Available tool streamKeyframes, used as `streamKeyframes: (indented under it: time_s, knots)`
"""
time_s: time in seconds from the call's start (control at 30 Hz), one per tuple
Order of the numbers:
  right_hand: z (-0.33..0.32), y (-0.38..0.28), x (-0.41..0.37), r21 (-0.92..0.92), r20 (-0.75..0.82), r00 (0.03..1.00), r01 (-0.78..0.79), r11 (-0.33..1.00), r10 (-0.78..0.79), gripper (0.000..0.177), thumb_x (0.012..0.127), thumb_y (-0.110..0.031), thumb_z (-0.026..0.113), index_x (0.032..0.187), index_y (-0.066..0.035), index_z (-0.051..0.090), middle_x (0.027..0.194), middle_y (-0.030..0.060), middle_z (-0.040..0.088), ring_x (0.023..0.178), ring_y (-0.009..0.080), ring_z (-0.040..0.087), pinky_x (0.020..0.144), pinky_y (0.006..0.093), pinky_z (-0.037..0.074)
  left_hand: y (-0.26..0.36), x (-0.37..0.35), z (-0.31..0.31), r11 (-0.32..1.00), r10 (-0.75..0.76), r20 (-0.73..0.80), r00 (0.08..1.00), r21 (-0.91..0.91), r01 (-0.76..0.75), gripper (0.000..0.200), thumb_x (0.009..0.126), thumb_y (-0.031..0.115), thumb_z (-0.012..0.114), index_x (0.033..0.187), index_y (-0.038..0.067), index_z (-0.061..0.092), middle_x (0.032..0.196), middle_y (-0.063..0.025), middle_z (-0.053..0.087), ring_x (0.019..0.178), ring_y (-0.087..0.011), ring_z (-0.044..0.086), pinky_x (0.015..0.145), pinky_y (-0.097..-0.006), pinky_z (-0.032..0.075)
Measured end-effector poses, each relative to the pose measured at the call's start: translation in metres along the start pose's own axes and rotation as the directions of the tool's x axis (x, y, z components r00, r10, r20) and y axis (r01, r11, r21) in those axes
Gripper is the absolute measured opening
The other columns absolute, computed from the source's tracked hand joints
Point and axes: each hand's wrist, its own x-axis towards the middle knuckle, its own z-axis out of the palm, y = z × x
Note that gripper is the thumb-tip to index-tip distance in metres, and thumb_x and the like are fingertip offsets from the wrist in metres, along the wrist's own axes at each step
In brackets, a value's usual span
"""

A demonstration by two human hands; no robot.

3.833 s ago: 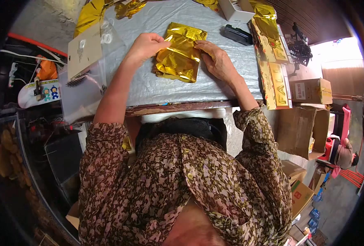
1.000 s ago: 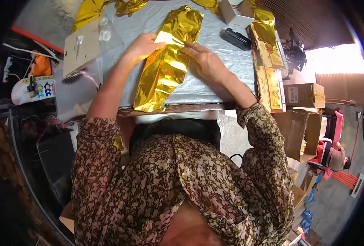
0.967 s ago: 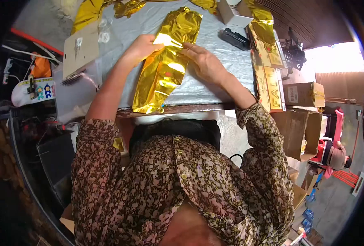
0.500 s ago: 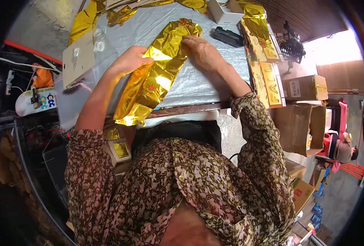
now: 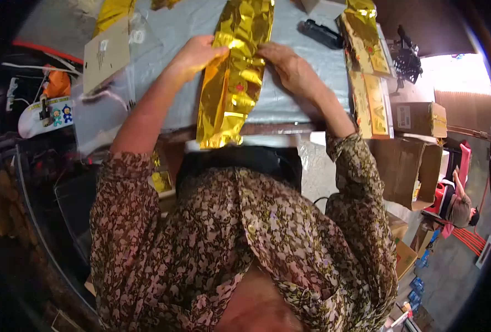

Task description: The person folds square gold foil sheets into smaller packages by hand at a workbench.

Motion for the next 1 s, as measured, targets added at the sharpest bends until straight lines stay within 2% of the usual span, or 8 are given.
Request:
streamKeyframes:
  time_s: [0.03, 0.1, 0.23, 0.4, 0.77, 0.9, 0.93, 1.0]
  knots:
    - [-0.003, -0.003, 0.002, -0.033, -0.027, 0.998, 0.056, 0.998, -0.057, 0.038, 0.097, 0.003, 0.056, 0.134, -0.006, 0.061, 0.136, 0.0189, 0.063, 0.130, 0.0367, 0.058, 0.106, 0.0424, 0.051, -0.005, 0.002, 0.000, 0.999, 0.032, -0.013, 0.999, 0.041, -0.032, 0.032, 0.098, 0.022, 0.070, 0.118, -0.002, 0.066, 0.105, -0.0062, 0.073, 0.093, -0.0114, 0.068, 0.082, -0.0295, 0.054]
    - [-0.002, -0.001, 0.003, 0.120, -0.015, 1.000, -0.006, 0.993, 0.007, 0.039, 0.097, 0.002, 0.057, 0.134, -0.008, 0.061, 0.136, 0.0182, 0.063, 0.126, 0.0372, 0.061, 0.104, 0.0419, 0.052, -0.013, 0.004, 0.001, 0.999, 0.040, 0.028, 0.999, -0.014, -0.040, 0.031, 0.098, 0.022, 0.070, 0.119, -0.001, 0.067, 0.107, -0.0049, 0.073, 0.093, -0.0108, 0.067, 0.082, -0.0288, 0.053]
    - [-0.005, -0.006, -0.001, 0.001, -0.039, 0.999, 0.012, 1.000, -0.012, 0.040, 0.096, 0.000, 0.060, 0.136, -0.009, 0.061, 0.142, 0.0153, 0.060, 0.121, 0.0389, 0.063, 0.100, 0.0426, 0.055, -0.013, 0.005, 0.002, 0.993, 0.087, -0.005, 0.996, -0.085, -0.087, 0.033, 0.096, 0.024, 0.072, 0.115, -0.003, 0.069, 0.103, -0.0081, 0.074, 0.090, -0.0139, 0.069, 0.079, -0.0292, 0.054]
    - [0.002, -0.017, -0.009, 0.011, 0.015, 1.000, 0.019, 1.000, -0.019, 0.040, 0.096, -0.001, 0.060, 0.136, -0.010, 0.061, 0.143, 0.0142, 0.058, 0.121, 0.0381, 0.063, 0.099, 0.0424, 0.055, -0.008, 0.000, 0.001, 0.994, 0.034, 0.045, 0.998, -0.108, -0.029, 0.035, 0.099, 0.023, 0.070, 0.124, -0.001, 0.064, 0.112, -0.0052, 0.072, 0.100, -0.0128, 0.068, 0.090, -0.0284, 0.053]
    - [0.006, -0.018, -0.008, 0.031, -0.015, 0.998, 0.056, 0.998, -0.055, 0.040, 0.098, -0.003, 0.060, 0.137, -0.008, 0.059, 0.145, 0.0146, 0.057, 0.122, 0.0372, 0.063, 0.099, 0.0420, 0.055, -0.018, 0.001, -0.009, 0.985, 0.093, 0.158, 0.983, -0.159, -0.067, 0.042, 0.093, 0.017, 0.074, 0.130, 0.000, 0.060, 0.116, -0.0052, 0.071, 0.106, -0.0137, 0.067, 0.095, -0.0291, 0.052]
    - [-0.003, -0.026, -0.014, 0.111, 0.021, 0.995, -0.099, 0.989, 0.097, 0.041, 0.098, -0.004, 0.060, 0.139, -0.007, 0.058, 0.145, 0.0157, 0.057, 0.123, 0.0394, 0.062, 0.101, 0.0424, 0.054, -0.015, -0.001, -0.002, 0.980, 0.107, 0.110, 0.988, -0.182, -0.085, 0.036, 0.092, 0.015, 0.074, 0.123, -0.002, 0.067, 0.110, -0.0096, 0.074, 0.100, -0.0179, 0.070, 0.091, -0.0339, 0.054]
    - [-0.006, -0.029, -0.015, 0.120, 0.020, 0.993, -0.116, 0.986, 0.114, 0.042, 0.097, -0.002, 0.060, 0.138, -0.007, 0.058, 0.146, 0.0156, 0.057, 0.124, 0.0398, 0.062, 0.102, 0.0423, 0.053, -0.012, -0.003, -0.004, 0.983, 0.087, 0.158, 0.984, -0.175, -0.058, 0.044, 0.093, 0.014, 0.074, 0.132, -0.001, 0.059, 0.118, -0.0066, 0.070, 0.106, -0.0152, 0.067, 0.094, -0.0313, 0.053]
    - [-0.008, -0.024, -0.016, 0.118, 0.012, 0.996, -0.094, 0.989, 0.093, 0.043, 0.096, 0.000, 0.059, 0.138, -0.007, 0.058, 0.147, 0.0154, 0.056, 0.125, 0.0399, 0.061, 0.103, 0.0421, 0.053, -0.007, -0.007, -0.004, 0.980, 0.094, 0.164, 0.982, -0.188, -0.062, 0.044, 0.093, 0.013, 0.074, 0.132, -0.001, 0.059, 0.118, -0.0068, 0.070, 0.106, -0.0151, 0.067, 0.095, -0.0312, 0.052]
